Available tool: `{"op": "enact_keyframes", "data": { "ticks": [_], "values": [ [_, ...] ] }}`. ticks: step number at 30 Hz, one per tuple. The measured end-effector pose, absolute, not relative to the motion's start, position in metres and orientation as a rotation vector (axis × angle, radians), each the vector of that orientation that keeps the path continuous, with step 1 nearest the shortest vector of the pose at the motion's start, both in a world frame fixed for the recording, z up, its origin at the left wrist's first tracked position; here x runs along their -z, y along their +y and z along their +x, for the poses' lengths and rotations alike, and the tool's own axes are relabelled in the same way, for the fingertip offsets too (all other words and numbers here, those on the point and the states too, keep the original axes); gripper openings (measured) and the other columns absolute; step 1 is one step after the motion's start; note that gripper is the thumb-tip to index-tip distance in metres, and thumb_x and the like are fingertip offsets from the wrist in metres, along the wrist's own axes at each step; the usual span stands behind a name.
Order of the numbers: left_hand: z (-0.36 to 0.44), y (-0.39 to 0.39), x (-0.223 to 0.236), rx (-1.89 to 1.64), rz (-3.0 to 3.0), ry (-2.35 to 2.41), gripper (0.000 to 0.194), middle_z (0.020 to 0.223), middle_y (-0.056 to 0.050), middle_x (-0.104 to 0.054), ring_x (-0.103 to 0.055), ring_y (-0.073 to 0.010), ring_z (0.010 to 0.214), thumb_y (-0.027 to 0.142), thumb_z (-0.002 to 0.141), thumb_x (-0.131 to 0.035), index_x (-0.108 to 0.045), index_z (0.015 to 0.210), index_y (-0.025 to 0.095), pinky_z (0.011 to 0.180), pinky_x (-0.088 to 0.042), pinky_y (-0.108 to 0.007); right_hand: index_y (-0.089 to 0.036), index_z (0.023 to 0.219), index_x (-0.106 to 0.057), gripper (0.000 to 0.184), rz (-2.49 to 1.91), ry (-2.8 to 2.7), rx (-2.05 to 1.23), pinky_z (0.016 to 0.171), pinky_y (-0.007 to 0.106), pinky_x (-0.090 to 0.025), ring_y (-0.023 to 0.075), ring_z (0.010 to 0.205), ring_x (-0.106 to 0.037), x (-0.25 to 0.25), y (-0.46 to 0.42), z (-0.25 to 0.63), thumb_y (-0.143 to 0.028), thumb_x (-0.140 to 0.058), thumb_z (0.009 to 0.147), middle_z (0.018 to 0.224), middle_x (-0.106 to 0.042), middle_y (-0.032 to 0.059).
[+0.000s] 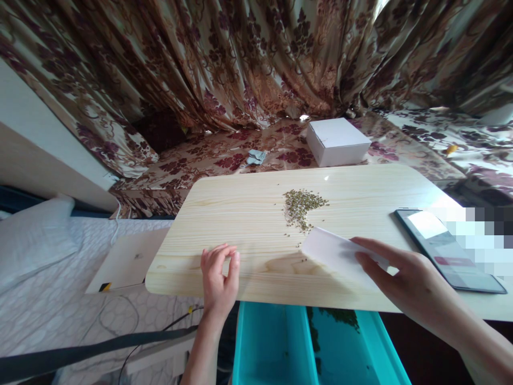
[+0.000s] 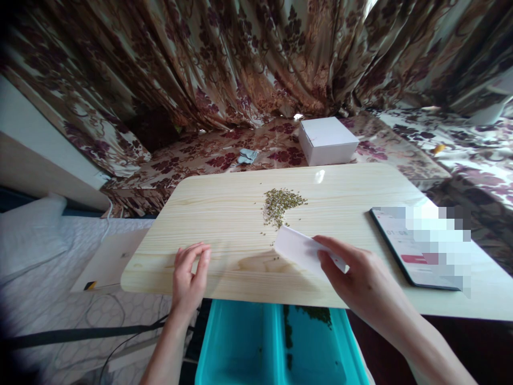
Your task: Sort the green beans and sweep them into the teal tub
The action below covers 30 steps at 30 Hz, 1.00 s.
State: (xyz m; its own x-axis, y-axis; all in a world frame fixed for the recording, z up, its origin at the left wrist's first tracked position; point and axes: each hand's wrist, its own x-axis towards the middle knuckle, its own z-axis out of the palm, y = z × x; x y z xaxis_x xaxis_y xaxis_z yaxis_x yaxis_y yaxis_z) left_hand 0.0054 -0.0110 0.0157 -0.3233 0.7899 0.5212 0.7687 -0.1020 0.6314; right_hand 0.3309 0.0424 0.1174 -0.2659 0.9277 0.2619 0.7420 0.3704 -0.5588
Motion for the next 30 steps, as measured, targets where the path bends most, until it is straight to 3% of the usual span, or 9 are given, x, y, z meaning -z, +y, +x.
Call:
{"op": "enact_keyframes", "data": {
  "ticks": [10, 22, 30],
  "values": [
    [0.005, -0.011, -0.014, -1.427, 1.808, 2.089, 0.022, 0.104, -0.007, -0.073, -0.065, -0.0246, 0.108, 0.039, 0.097, -0.053, -0.068, 0.098, 0.023, 0.117, -0.026, -0.053, -0.017, 0.099, -0.078, 0.035, -1.43, -2.068, -0.385, 0.044, 0.028, -0.051, 0.0129, 0.033, -0.053, -0.126, 0.046, 0.325, -0.037, -0.05, 0.091, 0.075, -0.08, 0.0071],
    [0.005, -0.011, -0.015, -1.427, 1.801, 2.09, 0.022, 0.104, -0.007, -0.074, -0.065, -0.0246, 0.109, 0.04, 0.096, -0.053, -0.068, 0.099, 0.024, 0.118, -0.026, -0.053, -0.018, 0.109, -0.077, 0.033, -1.367, -2.178, -0.397, 0.051, 0.028, -0.056, 0.0134, 0.042, -0.064, -0.127, 0.045, 0.333, -0.034, -0.052, 0.094, 0.096, -0.082, 0.01],
    [0.006, -0.011, -0.016, -1.437, 1.805, 2.085, 0.021, 0.104, -0.007, -0.073, -0.065, -0.0247, 0.108, 0.039, 0.096, -0.053, -0.068, 0.099, 0.024, 0.117, -0.027, -0.053, -0.022, 0.102, -0.078, 0.032, -1.241, -2.212, -0.391, 0.062, 0.03, -0.061, 0.0214, 0.074, -0.077, -0.126, 0.046, 0.327, -0.034, -0.049, 0.095, 0.093, -0.082, 0.0081]
  ]
}}
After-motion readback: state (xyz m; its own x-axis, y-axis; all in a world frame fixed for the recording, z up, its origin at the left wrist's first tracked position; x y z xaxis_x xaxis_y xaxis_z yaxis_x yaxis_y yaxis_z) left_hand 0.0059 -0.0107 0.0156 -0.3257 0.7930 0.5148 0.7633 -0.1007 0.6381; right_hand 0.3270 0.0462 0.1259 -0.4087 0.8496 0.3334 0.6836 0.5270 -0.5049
